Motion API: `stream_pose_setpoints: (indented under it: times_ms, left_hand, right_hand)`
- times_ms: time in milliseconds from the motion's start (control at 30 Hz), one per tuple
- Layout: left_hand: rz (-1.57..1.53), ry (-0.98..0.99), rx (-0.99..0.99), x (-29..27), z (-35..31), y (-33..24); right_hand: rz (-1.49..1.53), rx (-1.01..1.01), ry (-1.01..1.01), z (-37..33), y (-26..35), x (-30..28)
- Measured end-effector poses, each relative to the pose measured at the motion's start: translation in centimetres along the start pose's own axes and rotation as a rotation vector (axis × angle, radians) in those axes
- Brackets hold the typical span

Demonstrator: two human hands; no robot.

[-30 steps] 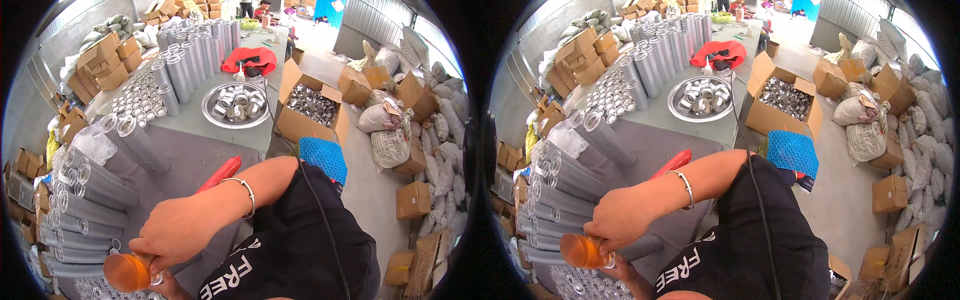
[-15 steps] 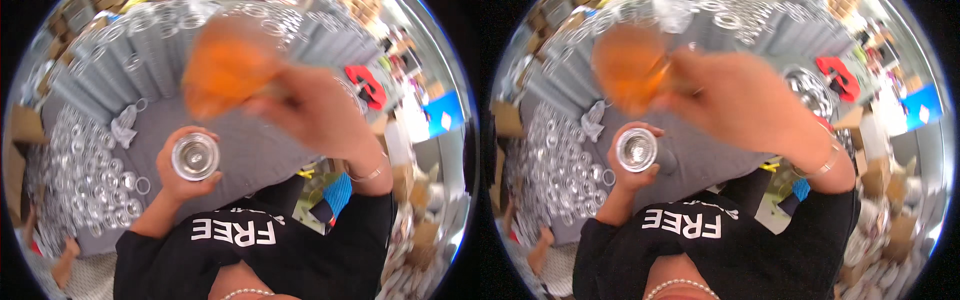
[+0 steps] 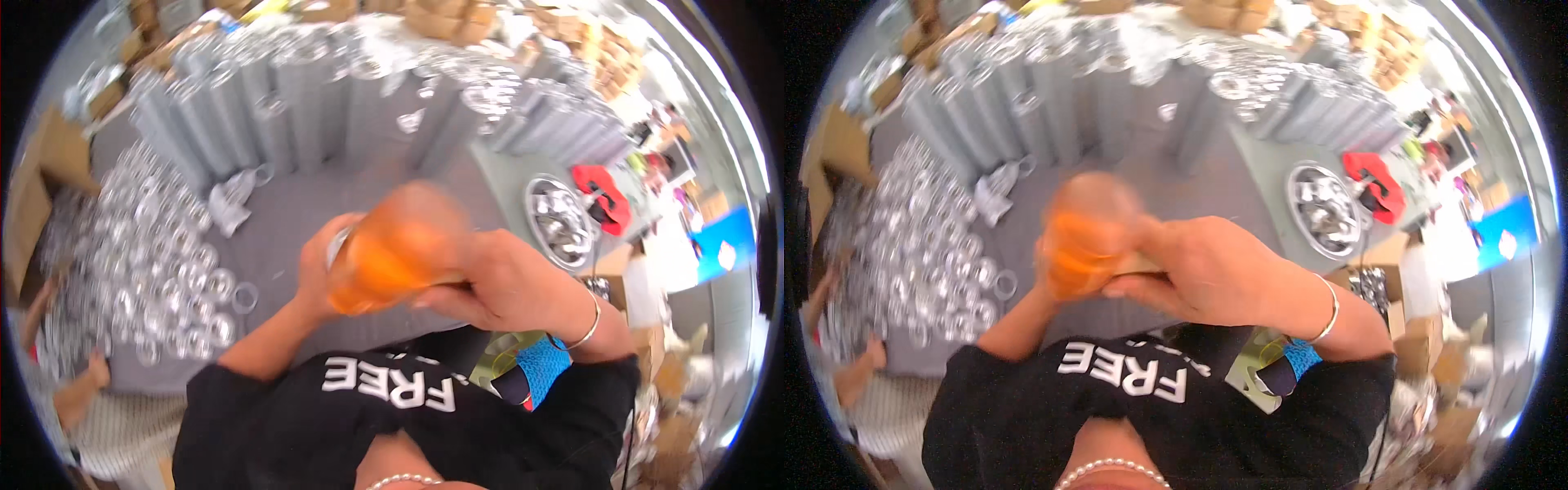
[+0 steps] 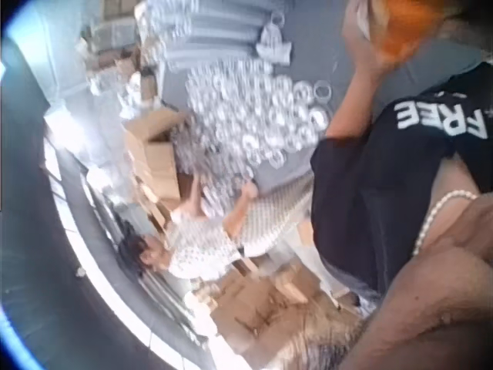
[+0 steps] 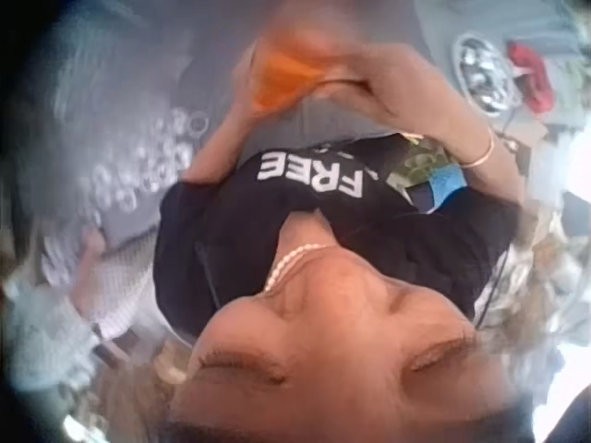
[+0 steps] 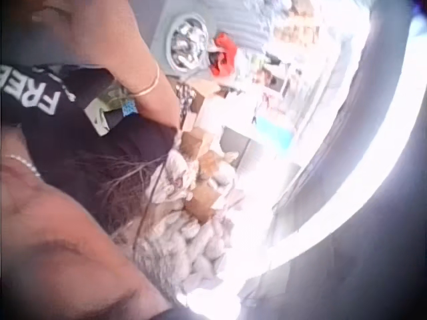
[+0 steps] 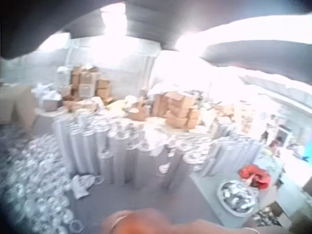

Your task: The person assembles cylindrical metal components by tapping them together with a rubber mallet. They repeatedly pick up a cylinder, place a metal ring on top, and strike it to secure the fit. Later, they apply a liquid from a squeeze bottle onto the inner edges of metal rings held in a tray.

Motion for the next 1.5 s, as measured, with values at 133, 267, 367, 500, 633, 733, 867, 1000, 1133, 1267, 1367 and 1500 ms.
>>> stream_pose_setpoints:
  times_ms: [133,267,367,500,633,733,867,1000,1133,1267,1367,1500]
  left_hand:
    - [-0.284,-0.012,-0.118,0.9,-0.4,2.1]
    - [-0.112,-0.174,0.015,-0.3,-1.3,2.5]
    - [-0.23,0.005,-0.033,0.3,-0.8,2.0]
    - [-0.296,0.021,0.05,0.2,-0.8,1.0]
    - [-0.377,0.073,-0.087,2.1,-3.9,4.0]
    - [-0.116,0.212,-0.206,2.9,-7.4,7.0]
    - [0.099,0.257,-0.332,3.3,-10.4,9.2]
    - [0.307,0.316,-0.299,3.1,-12.0,10.5]
    - [0.101,0.294,-0.52,3.5,-9.6,9.8]
    - [0.058,0.3,-0.315,5.8,-5.7,8.1]
    - [0.129,0.339,-0.145,8.9,-2.2,6.2]
    - [0.116,0.469,-0.162,13.8,2.4,5.1]
  right_hand:
    - [0.022,0.109,-0.33,-1.9,1.4,-6.8]
    - [0.003,0.21,-0.23,-1.8,-5.0,0.2]
    - [0.156,0.214,-0.351,-3.0,-8.7,-0.8]
    - [-0.077,0.505,-0.567,-5.7,-20.6,2.3]
    - [-0.265,0.669,-0.681,-10.6,-32.6,7.6]
    - [-0.56,0.393,-0.838,-9.1,-25.0,6.7]
    - [0.3,0.232,-0.352,-6.3,-21.1,15.5]
    - [0.221,0.141,-0.37,-2.4,-18.5,21.2]
    - [0.311,0.223,-0.457,-1.0,-20.3,21.7]
    - [0.277,0.259,-0.506,-2.6,-20.5,17.7]
    - [0.208,0.242,-0.634,-4.3,-20.8,13.2]
    - [0.121,0.367,-0.724,-6.6,-21.8,7.7]
Point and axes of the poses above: each hand's wrist, its own z-axis towards the middle knuckle, its own x-axis out of the palm, y = z × x, the point moved 8 cm from there along z, towards the middle knuckle, and after that the axes turned 12 degrees about z, right-handed, at the moved point
